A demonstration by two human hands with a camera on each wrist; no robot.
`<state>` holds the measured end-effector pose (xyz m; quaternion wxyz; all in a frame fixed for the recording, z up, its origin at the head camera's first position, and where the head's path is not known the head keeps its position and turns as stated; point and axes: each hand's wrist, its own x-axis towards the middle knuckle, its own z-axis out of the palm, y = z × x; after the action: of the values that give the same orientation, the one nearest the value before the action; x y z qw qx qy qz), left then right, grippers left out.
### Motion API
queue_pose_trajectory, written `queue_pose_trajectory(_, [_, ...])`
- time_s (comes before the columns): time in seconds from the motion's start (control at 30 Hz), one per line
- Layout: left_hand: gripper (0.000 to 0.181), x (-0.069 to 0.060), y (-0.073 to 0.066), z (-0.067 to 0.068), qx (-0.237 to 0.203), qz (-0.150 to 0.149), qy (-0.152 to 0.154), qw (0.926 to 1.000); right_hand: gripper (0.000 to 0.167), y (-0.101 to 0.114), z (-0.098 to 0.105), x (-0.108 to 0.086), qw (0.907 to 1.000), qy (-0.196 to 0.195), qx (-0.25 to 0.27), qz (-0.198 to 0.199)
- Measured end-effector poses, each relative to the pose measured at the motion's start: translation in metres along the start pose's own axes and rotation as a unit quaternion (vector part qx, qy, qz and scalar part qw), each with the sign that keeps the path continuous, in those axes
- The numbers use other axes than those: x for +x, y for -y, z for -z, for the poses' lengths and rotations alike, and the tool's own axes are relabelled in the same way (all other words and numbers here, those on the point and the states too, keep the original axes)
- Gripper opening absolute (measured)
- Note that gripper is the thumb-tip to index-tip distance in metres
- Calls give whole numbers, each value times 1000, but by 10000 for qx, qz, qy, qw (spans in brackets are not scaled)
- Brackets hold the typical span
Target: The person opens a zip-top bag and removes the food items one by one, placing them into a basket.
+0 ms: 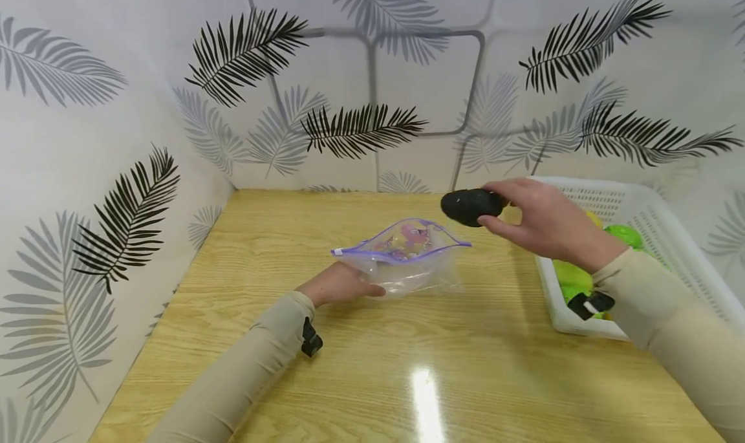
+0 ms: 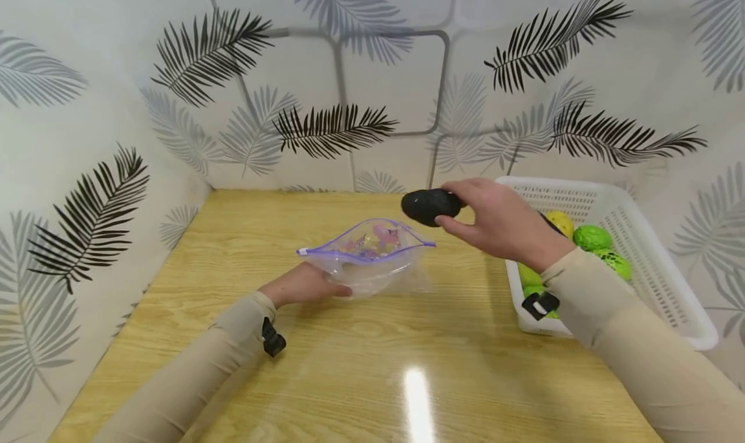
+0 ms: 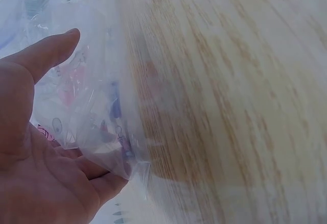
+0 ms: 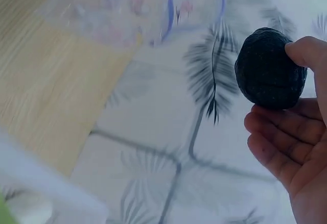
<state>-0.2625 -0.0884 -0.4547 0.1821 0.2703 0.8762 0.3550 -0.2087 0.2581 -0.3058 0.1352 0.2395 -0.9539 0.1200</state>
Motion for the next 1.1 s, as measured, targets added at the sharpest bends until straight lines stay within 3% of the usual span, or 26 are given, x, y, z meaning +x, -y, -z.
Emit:
queue_pose_trajectory(0.2, [90, -3, -2, 1, 3, 102, -76, 9999, 51, -54, 15, -22, 9912, 358, -482, -1184])
queue_pose_trajectory(0.37, [90, -4, 0, 0, -1, 190, -84, 9998, 62, -99, 9, -38, 9691, 1019, -678, -2143])
queue_pose_trajectory(0.5, [90, -2, 1, -2, 84, 218, -44, 9997, 69, -124, 1, -52, 9529, 1485, -540, -2588])
queue_pose_trajectory(0.7, [90, -1, -1, -3, -3, 220, -44, 9997, 56, -138, -10, -60, 9371, 2209, -184, -2698])
queue_pose_trajectory(0.9, [81, 3, -3, -3, -80, -96, -281, 9995, 58, -136, -16, -59, 9418, 2245, -387, -2473])
queue_pose_trajectory(0.97, [80, 4, -4, -1, -142, 61, -357, 9992, 56, -134, -16, -59, 9449, 2147, -481, -2425])
queue_pose_trajectory(1.1, [102, 6, -7, 9, -387, 843, -464, 9946, 46, -127, -16, -60, 9504, 1961, -435, -2376])
